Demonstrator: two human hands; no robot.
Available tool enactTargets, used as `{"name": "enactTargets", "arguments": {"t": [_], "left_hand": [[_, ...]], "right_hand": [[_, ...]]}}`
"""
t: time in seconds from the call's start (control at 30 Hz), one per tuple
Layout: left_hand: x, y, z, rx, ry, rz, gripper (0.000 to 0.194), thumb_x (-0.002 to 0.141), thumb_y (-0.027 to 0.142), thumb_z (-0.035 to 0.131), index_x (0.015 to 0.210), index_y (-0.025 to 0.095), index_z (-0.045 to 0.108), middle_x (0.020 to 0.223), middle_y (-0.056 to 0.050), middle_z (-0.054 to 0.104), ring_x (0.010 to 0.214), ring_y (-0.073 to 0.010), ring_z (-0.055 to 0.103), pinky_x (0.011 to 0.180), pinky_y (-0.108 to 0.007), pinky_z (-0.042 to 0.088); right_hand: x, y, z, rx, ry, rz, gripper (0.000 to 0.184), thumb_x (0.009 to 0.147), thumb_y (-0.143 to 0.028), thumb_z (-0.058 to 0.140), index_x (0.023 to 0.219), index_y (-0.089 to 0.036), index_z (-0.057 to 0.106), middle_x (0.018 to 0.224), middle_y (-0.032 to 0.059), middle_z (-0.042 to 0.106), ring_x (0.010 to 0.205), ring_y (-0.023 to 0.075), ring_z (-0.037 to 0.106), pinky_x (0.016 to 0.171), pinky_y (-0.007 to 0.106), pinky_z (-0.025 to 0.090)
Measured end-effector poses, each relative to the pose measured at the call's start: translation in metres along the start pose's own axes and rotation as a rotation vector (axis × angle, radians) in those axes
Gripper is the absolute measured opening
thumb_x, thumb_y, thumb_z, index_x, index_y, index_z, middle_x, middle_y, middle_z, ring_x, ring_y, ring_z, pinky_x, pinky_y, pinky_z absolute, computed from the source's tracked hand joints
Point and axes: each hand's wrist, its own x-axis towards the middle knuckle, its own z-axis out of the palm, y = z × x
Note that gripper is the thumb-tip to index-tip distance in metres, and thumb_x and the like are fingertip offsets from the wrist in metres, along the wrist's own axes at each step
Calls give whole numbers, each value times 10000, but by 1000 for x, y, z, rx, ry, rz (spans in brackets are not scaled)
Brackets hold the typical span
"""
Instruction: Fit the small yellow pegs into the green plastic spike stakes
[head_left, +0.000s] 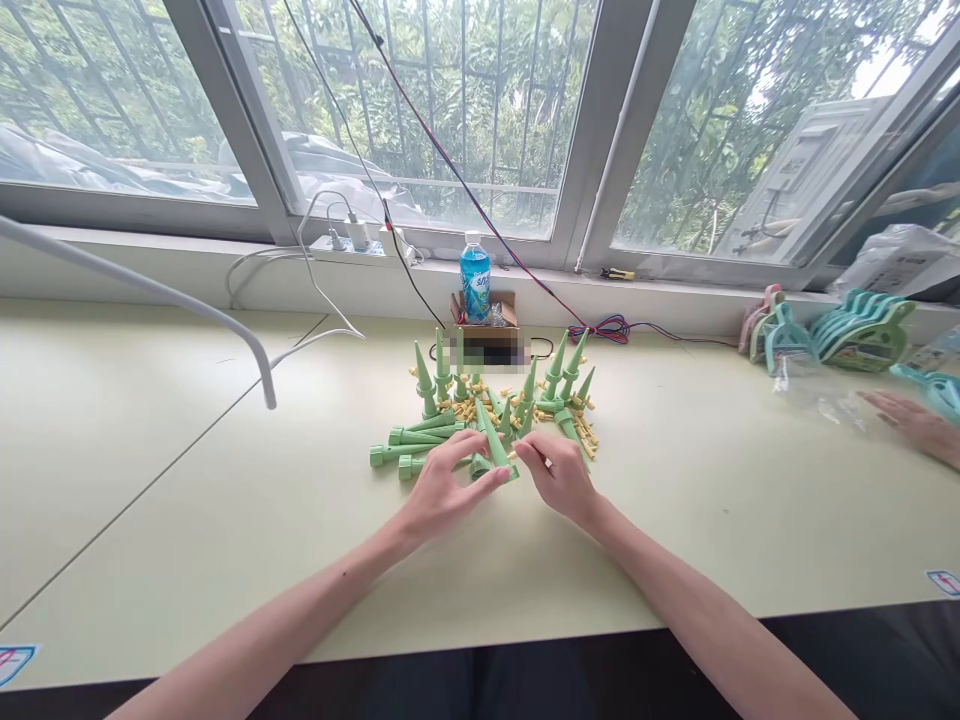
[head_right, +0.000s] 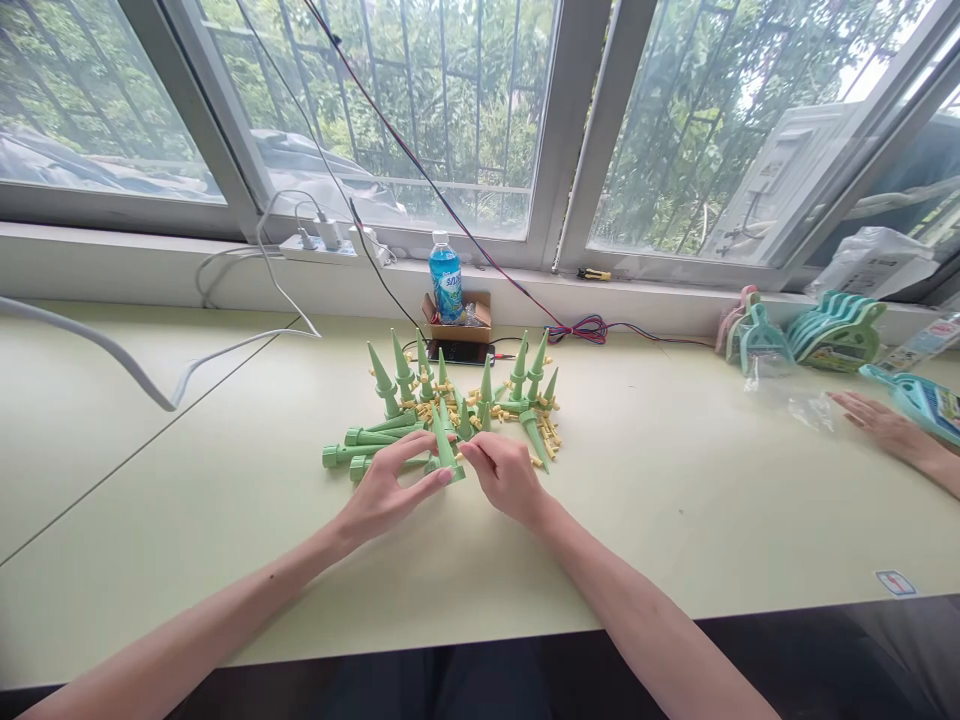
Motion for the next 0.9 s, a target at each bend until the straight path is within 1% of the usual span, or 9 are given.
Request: {"name": "enactTargets", "arguments": {"t": [0.13,0.27,0.37,0.5,0.63,0.7,0.77,0.83,0.9], "left_hand": [[-2,-2,2,17,38,105,335,841,363,712,1152,247,666,1085,-42,663,999,-208,638,896,-359,524],[-1,-7,6,72,88,224,381,857,294,704,1232,277,638,1018,-37,644,920,-183,627,828,-344,546],[-1,-8,8,99,107,255,330,870,279,688,1197,269,644,998,-36,635,900,-176,622,812,-338,549],[-1,-7,7,133,146,207,225,898,304,642,1112,236,646,986,-41,640,901,-180,625,814,-334,542],[-1,-2,4,117,164,70,273,947,352,546,1181,218,593,1003,-45,658,929,-183,629,822,-320,526],[0,0,2,83,176,3,266,950,390,528,1127,202,593,988,-45,669,926,-188,628,798,-310,521],[0,1,1,68,164,-32,270,957,427,500,968,188,626,907,-41,671,868,-189,620,758,-301,510],[1,0,1,72,115,-26,369,971,448,456,798,181,644,823,-45,661,825,-192,600,742,-304,492],[1,-2,1,76,62,-2,437,979,454,430,720,182,654,784,-51,656,824,-201,583,742,-312,477]], "right_hand": [[-1,2,1,-4,-51,31,439,1028,-326,395,607,-207,359,523,-40,355,471,102,316,478,245,282],[-3,4,3,4,-76,64,439,1038,-335,353,619,-211,302,533,-41,341,478,102,303,487,251,268],[-3,4,4,14,-85,93,443,1040,-354,342,621,-210,323,540,-37,364,482,104,327,492,250,280],[-2,1,4,29,-46,112,440,1035,-379,359,633,-205,386,565,-26,421,505,109,378,507,245,318],[0,-2,1,26,47,120,394,1023,-394,398,708,-192,520,597,-10,501,535,124,441,527,251,358],[1,-3,0,30,90,129,372,1018,-384,416,737,-187,557,625,2,548,557,130,479,545,257,378],[1,-4,-1,29,113,133,358,1015,-372,430,746,-187,575,657,13,588,588,137,516,568,263,401],[1,-4,-1,26,112,121,339,1014,-361,438,765,-189,591,694,24,621,620,144,544,591,267,423],[0,-3,-1,26,93,85,309,1015,-343,445,801,-193,608,733,33,645,651,149,568,612,267,442]]}}
